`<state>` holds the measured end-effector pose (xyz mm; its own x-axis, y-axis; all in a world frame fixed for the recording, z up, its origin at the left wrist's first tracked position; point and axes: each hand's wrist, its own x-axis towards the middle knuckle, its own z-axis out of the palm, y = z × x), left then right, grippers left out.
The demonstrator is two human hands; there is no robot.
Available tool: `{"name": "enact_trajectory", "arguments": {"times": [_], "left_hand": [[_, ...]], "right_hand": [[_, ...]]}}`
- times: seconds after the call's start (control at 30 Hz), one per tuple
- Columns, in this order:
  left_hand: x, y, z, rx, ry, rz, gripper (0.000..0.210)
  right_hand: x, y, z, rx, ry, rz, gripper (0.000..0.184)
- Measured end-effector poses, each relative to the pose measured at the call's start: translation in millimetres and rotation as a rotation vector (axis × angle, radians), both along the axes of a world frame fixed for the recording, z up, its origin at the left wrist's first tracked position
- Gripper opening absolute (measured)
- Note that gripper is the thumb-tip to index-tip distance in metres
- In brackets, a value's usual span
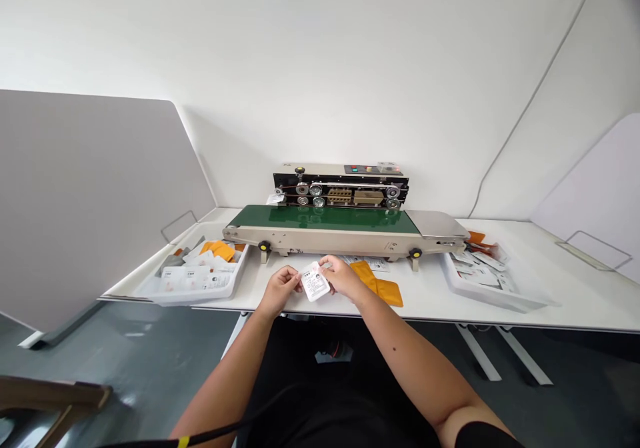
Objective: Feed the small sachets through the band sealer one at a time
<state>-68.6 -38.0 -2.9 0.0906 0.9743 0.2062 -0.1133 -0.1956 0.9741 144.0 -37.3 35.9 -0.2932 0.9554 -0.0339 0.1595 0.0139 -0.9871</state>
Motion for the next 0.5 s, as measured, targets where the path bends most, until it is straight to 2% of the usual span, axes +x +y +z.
{"name": "enact_trajectory", "arguments": {"times": [0.13,0.23,0.3,0.37,0.43,0.5], "left_hand": [[-2.3,-0.7,-1.6,0.009,-0.034,0.041,0.034],[-3.5,-2.3,0.6,0.013,-0.034,0.011,0.034],[-3.8,-4.4,2.9,0.023,-0.044,-0.026,0.033],[-3.9,-6.2,4.9,0.031,-0.049,-0.055,0.031],[-3.9,-6.9,5.6,0.038,-0.038,-0.076,0.03],[-4.1,-6.5,5.1,0.049,-0.023,-0.091,0.028]], "right_hand": [[3.8,-8.1,16.5,-0.015,-0.072,0.132,0.027],[3.5,-11.3,25.6,0.115,-0.185,0.095,0.018],[11.9,-7.4,38.4,0.257,-0.253,0.007,0.016],[32.5,3.8,59.1,0.39,-0.25,-0.122,0.019],[65.9,22.5,84.1,0.51,-0.171,-0.314,0.024],[108.5,45.8,107.1,0.591,-0.066,-0.578,0.032]]}}
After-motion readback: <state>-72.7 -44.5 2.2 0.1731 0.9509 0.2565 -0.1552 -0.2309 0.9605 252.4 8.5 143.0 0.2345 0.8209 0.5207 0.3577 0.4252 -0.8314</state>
